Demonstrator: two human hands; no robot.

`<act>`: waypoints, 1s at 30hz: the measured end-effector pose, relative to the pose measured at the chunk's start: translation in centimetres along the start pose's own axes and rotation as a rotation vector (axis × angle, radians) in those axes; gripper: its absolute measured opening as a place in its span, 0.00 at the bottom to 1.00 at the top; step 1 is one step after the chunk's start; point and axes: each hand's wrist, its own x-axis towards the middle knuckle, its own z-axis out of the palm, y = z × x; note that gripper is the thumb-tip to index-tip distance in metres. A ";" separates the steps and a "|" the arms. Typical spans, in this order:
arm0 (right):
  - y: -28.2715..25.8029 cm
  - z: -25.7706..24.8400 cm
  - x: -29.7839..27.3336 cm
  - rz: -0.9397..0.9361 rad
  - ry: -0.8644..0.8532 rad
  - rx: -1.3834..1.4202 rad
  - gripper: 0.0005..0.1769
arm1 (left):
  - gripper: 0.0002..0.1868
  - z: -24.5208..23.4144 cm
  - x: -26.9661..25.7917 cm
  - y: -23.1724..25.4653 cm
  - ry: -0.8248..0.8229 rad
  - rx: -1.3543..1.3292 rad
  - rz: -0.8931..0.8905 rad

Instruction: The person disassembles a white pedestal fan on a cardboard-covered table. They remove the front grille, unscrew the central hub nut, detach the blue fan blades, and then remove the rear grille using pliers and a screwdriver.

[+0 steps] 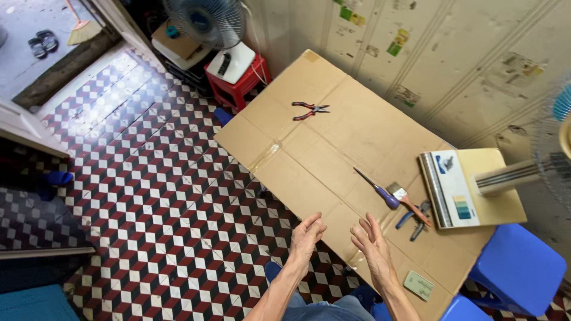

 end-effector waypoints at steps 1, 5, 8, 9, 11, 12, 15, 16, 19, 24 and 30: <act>0.4 1.5 0.3 0.016 -0.010 -0.001 0.52 | 0.30 -1.5 0.1 0.1 0.010 -0.019 -0.002; 2.3 7.8 2.6 0.097 -0.055 -0.012 0.47 | 0.29 -7.2 0.7 0.4 0.066 -0.052 0.043; 3.4 11.6 4.0 0.118 -0.119 -0.001 0.36 | 0.26 -11.2 0.5 1.6 0.181 -0.190 0.034; 3.6 12.5 4.6 0.116 -0.144 0.007 0.33 | 0.24 -12.4 0.4 2.1 0.204 -0.188 0.036; 3.6 13.9 5.9 0.098 -0.182 -0.026 0.25 | 0.23 -14.7 0.0 2.8 0.250 -0.186 0.038; 3.2 14.8 6.6 0.090 -0.201 -0.042 0.22 | 0.23 -15.4 0.2 3.2 0.283 -0.187 0.022; 1.6 17.3 7.8 0.103 -0.221 -0.053 0.17 | 0.28 -18.1 1.2 4.0 0.375 -0.188 -0.053; 0.8 18.4 8.8 0.109 -0.214 -0.052 0.18 | 0.30 -18.9 2.1 4.3 0.402 -0.198 -0.091; 0.0 20.9 10.8 0.142 -0.173 -0.050 0.22 | 0.37 -21.7 4.5 5.1 0.420 -0.183 -0.130; -1.2 25.5 15.6 0.132 -0.138 -0.089 0.24 | 0.27 -24.0 8.4 10.5 0.420 -0.080 -0.052; -6.5 31.7 19.1 0.098 -0.281 -0.072 0.36 | 0.21 -25.2 10.5 19.6 0.300 -0.046 0.081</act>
